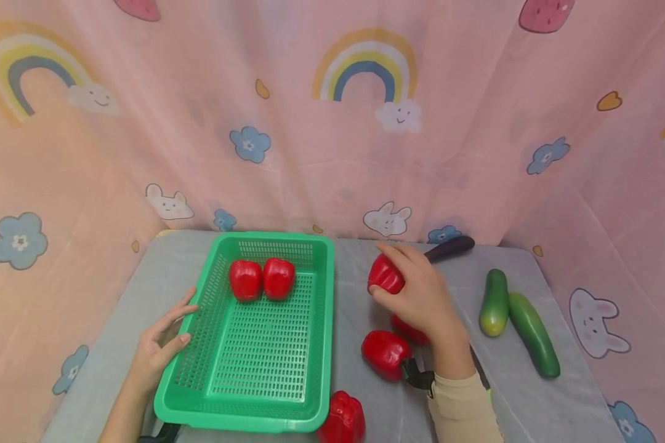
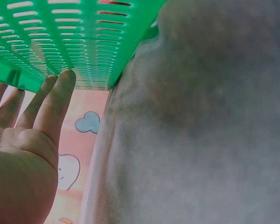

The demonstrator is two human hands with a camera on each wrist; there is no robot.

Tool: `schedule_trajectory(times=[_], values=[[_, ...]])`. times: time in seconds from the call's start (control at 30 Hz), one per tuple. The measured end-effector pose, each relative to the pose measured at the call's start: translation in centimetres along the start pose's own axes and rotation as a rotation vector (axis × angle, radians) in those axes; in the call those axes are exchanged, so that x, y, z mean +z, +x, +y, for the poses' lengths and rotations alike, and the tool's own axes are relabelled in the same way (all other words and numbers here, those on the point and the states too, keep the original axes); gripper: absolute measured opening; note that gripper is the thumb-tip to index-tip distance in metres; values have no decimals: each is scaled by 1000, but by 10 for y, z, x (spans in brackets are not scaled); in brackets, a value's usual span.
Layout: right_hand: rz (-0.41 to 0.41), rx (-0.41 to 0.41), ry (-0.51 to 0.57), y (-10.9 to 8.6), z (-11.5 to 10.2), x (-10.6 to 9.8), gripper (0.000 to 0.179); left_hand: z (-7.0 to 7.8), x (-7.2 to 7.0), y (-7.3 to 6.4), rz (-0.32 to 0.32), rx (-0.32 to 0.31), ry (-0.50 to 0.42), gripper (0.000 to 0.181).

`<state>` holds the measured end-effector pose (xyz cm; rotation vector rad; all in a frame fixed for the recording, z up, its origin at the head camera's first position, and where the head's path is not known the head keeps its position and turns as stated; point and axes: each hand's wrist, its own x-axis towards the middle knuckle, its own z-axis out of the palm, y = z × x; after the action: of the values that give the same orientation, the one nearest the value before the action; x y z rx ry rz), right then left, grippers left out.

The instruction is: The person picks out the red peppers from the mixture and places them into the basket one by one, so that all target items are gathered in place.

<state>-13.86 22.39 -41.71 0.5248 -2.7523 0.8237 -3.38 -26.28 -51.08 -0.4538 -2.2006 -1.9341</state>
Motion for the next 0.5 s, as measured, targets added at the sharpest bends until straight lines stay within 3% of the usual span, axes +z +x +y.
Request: schedule_trajectory(times=[0.5], values=[[4,-101,43,11,-21,-2,83,-6,-1,-1,6,-4,4,50]])
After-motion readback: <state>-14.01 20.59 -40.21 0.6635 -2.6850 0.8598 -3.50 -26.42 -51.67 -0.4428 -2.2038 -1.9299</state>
